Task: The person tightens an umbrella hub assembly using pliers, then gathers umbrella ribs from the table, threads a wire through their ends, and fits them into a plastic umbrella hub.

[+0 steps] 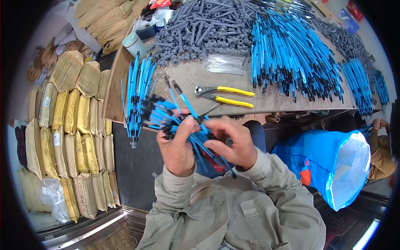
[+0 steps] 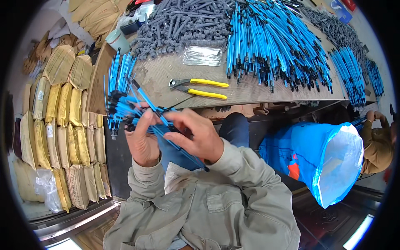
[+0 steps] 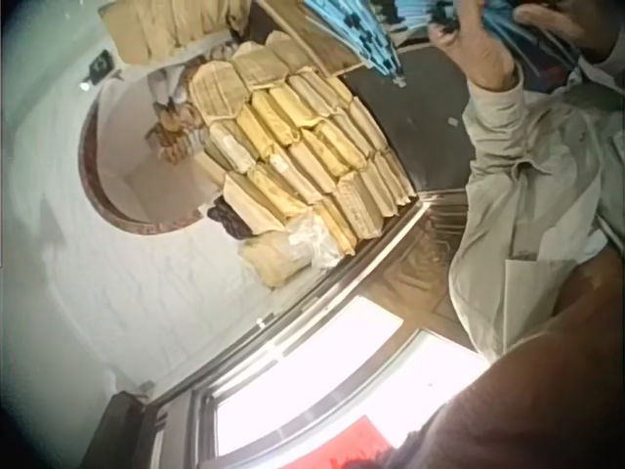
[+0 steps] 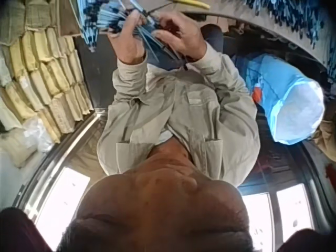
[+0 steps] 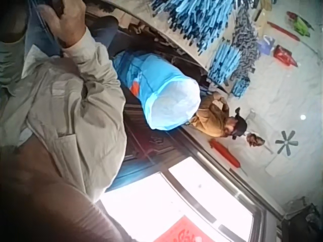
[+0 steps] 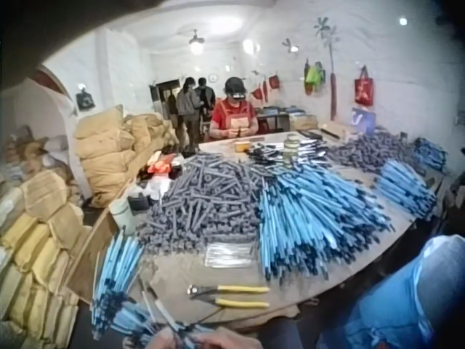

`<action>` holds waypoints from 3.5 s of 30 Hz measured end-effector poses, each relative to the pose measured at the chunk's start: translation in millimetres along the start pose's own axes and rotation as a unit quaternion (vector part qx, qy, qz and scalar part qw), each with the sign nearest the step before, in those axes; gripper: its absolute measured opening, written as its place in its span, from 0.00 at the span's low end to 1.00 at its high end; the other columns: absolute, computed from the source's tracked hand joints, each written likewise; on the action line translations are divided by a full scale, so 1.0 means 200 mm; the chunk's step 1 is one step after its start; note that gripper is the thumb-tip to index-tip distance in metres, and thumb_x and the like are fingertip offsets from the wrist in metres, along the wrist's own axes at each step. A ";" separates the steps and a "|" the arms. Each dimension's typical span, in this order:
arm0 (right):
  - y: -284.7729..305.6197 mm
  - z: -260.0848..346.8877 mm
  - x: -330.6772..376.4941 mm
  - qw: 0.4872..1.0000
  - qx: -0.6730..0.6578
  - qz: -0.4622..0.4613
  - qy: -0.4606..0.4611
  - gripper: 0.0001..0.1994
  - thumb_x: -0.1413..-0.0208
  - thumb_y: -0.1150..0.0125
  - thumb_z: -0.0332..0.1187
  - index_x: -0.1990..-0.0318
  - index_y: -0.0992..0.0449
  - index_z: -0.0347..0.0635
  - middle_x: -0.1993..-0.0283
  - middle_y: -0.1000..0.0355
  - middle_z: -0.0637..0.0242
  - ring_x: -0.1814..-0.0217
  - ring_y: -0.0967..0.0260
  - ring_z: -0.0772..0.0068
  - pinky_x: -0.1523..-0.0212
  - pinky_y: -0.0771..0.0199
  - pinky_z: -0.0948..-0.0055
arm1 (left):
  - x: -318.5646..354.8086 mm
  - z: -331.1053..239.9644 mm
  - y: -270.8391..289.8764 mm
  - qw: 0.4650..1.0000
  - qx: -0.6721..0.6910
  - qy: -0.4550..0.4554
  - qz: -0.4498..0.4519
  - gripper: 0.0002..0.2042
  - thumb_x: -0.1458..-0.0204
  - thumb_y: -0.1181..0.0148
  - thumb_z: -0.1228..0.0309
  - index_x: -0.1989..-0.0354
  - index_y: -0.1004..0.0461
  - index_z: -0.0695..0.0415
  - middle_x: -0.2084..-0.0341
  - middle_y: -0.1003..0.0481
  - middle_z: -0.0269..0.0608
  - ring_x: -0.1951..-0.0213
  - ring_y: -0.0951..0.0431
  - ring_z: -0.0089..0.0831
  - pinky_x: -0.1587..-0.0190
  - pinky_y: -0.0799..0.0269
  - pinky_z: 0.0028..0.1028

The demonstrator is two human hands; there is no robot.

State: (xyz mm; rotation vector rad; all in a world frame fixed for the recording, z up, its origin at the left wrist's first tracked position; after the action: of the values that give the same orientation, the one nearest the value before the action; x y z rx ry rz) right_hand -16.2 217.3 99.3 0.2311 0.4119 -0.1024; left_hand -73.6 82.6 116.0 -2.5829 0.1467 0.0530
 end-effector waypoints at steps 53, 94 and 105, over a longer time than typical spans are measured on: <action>-0.16 -0.11 0.12 0.924 -0.110 0.298 0.214 0.59 0.68 0.48 0.73 0.36 0.52 0.31 0.33 0.55 0.46 0.30 0.57 0.50 0.34 0.64 0.53 | 0.25 -0.64 0.17 0.816 -0.053 -0.030 0.575 0.22 0.44 0.54 0.58 0.47 0.35 0.60 0.55 0.27 0.55 0.48 0.29 0.41 0.46 0.35 0.51; 0.44 -0.61 -0.79 0.851 0.524 0.022 0.025 0.01 0.54 0.46 0.27 0.73 0.29 0.41 0.68 0.31 0.59 0.68 0.29 0.54 0.69 0.30 0.62 | -0.24 0.19 0.03 0.928 -0.082 0.185 0.312 0.18 0.46 0.47 0.67 0.52 0.31 0.67 0.62 0.24 0.49 0.59 0.23 0.34 0.51 0.30 0.34; 0.28 -0.04 -0.30 0.989 0.139 -0.027 0.051 0.11 0.55 0.45 0.16 0.64 0.27 0.39 0.62 0.32 0.58 0.74 0.32 0.74 0.75 0.33 0.77 | -0.25 0.19 0.02 0.936 -0.059 0.148 0.313 0.16 0.45 0.47 0.73 0.50 0.32 0.68 0.60 0.25 0.48 0.56 0.24 0.36 0.52 0.28 0.34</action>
State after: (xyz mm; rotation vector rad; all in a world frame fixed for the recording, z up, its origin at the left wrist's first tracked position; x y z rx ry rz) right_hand -64.8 276.3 128.5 0.5013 0.5064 -0.2012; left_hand -125.0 104.6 84.6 -2.5388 1.1026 -0.0971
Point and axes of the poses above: each hand's wrist, its own x-axis away from the middle knuckle, its own y-axis out of the back of the hand, z = x × y, the point moved 2 cm from there along -x, towards the middle knuckle
